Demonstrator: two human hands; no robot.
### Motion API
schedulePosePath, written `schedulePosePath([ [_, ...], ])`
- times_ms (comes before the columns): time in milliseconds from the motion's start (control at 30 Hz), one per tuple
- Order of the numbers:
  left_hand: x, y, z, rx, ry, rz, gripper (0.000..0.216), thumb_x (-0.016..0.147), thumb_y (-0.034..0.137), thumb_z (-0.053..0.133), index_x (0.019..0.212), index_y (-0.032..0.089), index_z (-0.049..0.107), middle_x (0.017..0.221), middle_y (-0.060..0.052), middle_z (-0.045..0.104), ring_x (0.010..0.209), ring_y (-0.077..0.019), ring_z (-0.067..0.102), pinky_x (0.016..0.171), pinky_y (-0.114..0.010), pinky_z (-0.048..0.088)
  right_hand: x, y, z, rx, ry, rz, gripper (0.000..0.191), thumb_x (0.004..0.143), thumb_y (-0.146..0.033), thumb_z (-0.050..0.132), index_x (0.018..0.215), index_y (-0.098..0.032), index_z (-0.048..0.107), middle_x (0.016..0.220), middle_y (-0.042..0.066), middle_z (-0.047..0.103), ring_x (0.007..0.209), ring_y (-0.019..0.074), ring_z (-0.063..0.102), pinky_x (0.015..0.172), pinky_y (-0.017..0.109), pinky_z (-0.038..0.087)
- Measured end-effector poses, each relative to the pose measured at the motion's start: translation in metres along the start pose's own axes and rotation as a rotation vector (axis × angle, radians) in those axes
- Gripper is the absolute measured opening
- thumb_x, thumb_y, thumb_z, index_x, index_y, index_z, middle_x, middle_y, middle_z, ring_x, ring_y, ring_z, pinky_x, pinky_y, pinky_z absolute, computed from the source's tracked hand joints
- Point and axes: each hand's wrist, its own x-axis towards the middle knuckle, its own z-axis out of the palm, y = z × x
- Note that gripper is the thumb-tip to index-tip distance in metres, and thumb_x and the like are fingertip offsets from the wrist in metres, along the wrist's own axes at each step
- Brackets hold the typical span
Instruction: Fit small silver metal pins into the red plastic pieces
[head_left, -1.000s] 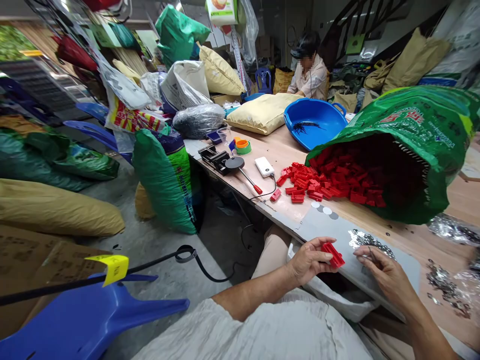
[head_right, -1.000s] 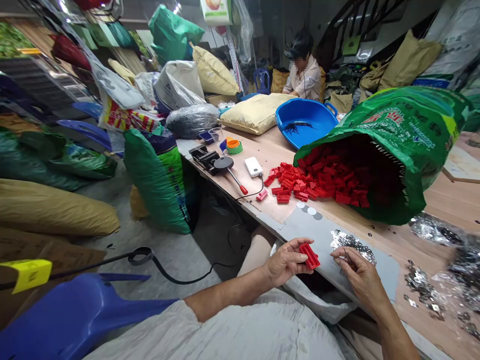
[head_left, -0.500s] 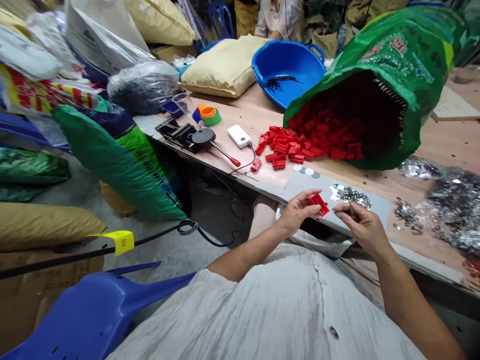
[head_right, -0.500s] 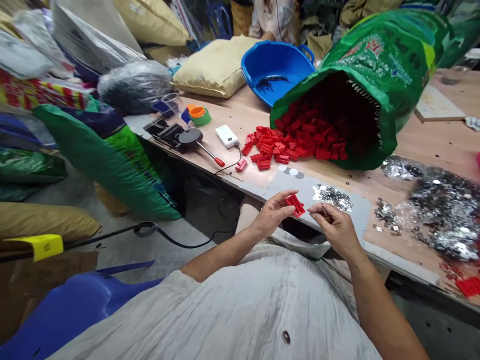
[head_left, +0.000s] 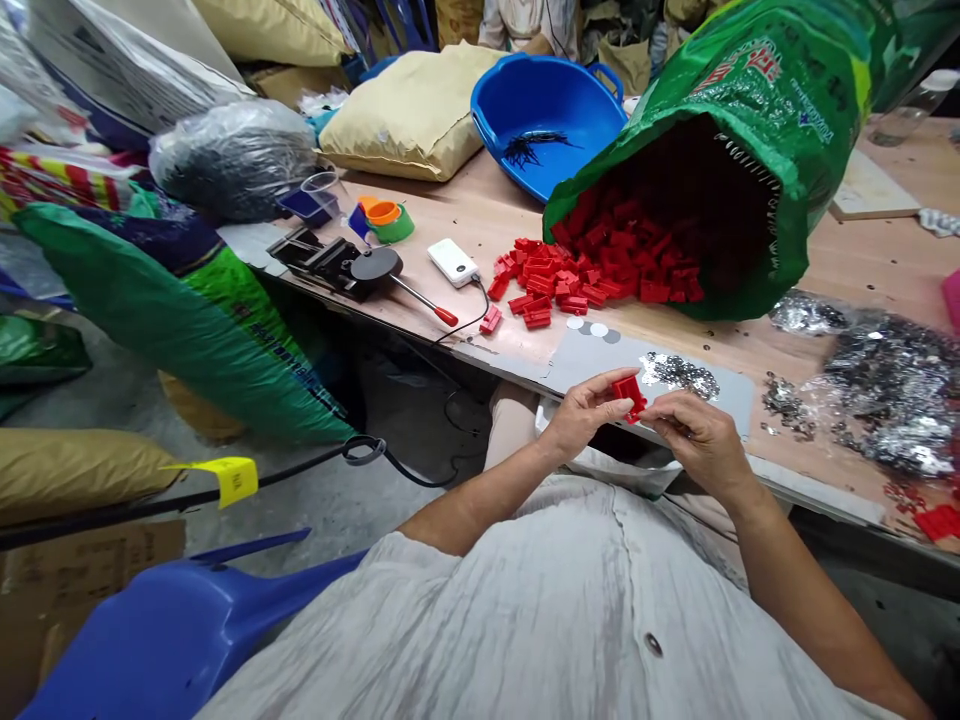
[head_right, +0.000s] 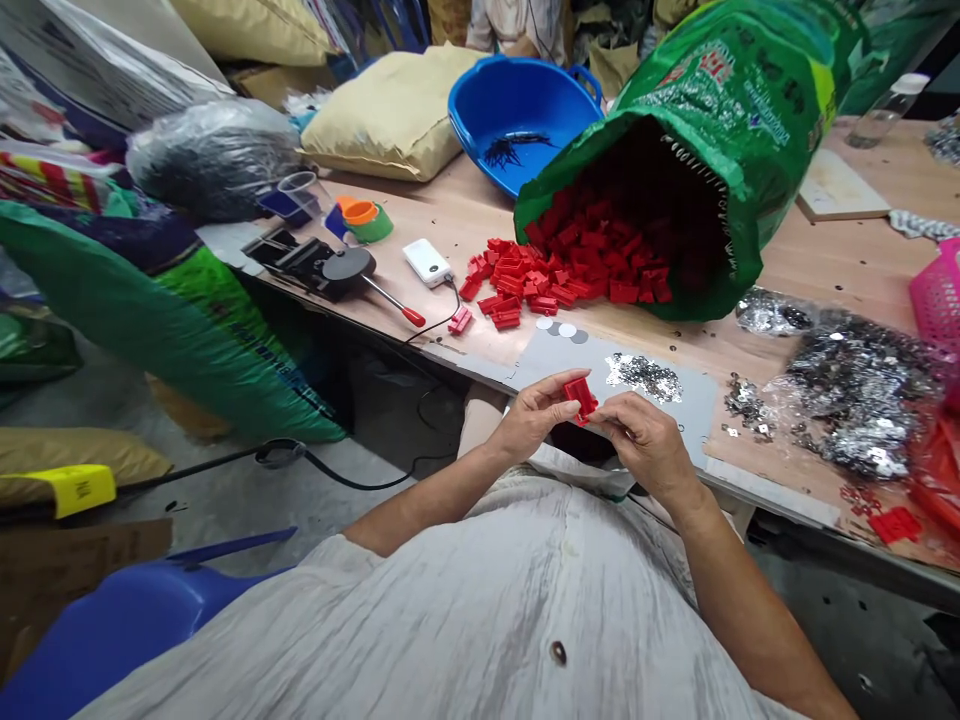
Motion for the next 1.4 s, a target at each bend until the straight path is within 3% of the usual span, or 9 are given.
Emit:
schedulePosePath([
  [167,0.000,0.000,-0.001,0.029,-0.037,-0.021,0.046,0.076,0.028,0.077,0.120,0.023,0.068,0.101,-0.004,0.070,0.092,-0.0137,0.062,0.090,-0.027,0.047,-0.001,0.002,-0.002,0.035,-0.065,0.017,0.013,0.092,-0.032,0.059,0.094,-0.027,0.070,0.092,0.005,0.070,0.085,0.0197,0.065,0.077,0.036,0.054],
  [400,0.000,-0.005,-0.004,0.051,-0.042,-0.025,0.045,0.076,0.029,0.076,0.120,0.023,0.068,0.101,-0.003,0.069,0.094,-0.0146,0.063,0.090,-0.028,0.047,-0.008,0.010,-0.003,0.060,-0.056,0.212,0.027,0.088,-0.041,0.065,0.110,-0.026,0.065,0.088,0.002,0.063,0.070,0.0145,0.056,0.064,0.028,0.047],
  [600,0.009,-0.014,-0.016,0.134,-0.060,0.000,0.044,0.072,0.026,0.078,0.114,0.021,0.064,0.108,-0.005,0.066,0.092,-0.0149,0.064,0.086,-0.028,0.049,-0.019,0.025,-0.005,-0.057,-0.112,0.215,0.039,0.099,-0.037,0.043,0.134,-0.025,0.054,0.111,0.009,0.060,0.099,0.0197,0.058,0.088,0.035,0.048],
  [733,0.018,-0.017,-0.026,0.463,-0.041,0.109,0.035,0.071,0.020,0.076,0.105,0.019,0.066,0.099,-0.003,0.066,0.086,-0.0139,0.062,0.085,-0.027,0.047,-0.023,0.032,0.000,-0.132,-0.109,0.218,0.037,0.098,-0.035,0.043,0.128,-0.023,0.060,0.097,0.008,0.060,0.090,0.0196,0.060,0.082,0.034,0.050],
  [867,0.030,-0.017,-0.033,0.727,-0.088,0.166,0.033,0.072,0.014,0.072,0.104,0.020,0.068,0.096,-0.002,0.068,0.088,-0.0154,0.062,0.089,-0.028,0.045,-0.022,0.033,0.006,-0.184,-0.108,0.249,0.028,0.095,-0.031,0.051,0.118,-0.023,0.065,0.099,0.007,0.067,0.083,0.0189,0.064,0.079,0.034,0.051],
  [1100,0.041,-0.020,-0.040,0.834,-0.188,0.174,0.041,0.073,0.017,0.073,0.114,0.018,0.069,0.112,-0.007,0.071,0.102,-0.0195,0.065,0.097,-0.031,0.045,-0.012,0.036,0.017,-0.208,-0.146,0.224,0.022,0.094,-0.026,0.052,0.106,-0.021,0.069,0.102,0.007,0.071,0.091,0.0208,0.067,0.083,0.035,0.051],
  [1400,0.042,-0.017,-0.044,0.883,-0.225,0.137,0.038,0.076,0.018,0.071,0.113,0.016,0.068,0.111,-0.006,0.072,0.102,-0.0178,0.066,0.094,-0.027,0.046,-0.008,0.043,0.019,-0.227,-0.168,0.189,0.020,0.094,-0.025,0.054,0.103,-0.020,0.070,0.097,0.006,0.071,0.087,0.0202,0.068,0.080,0.035,0.052],
])
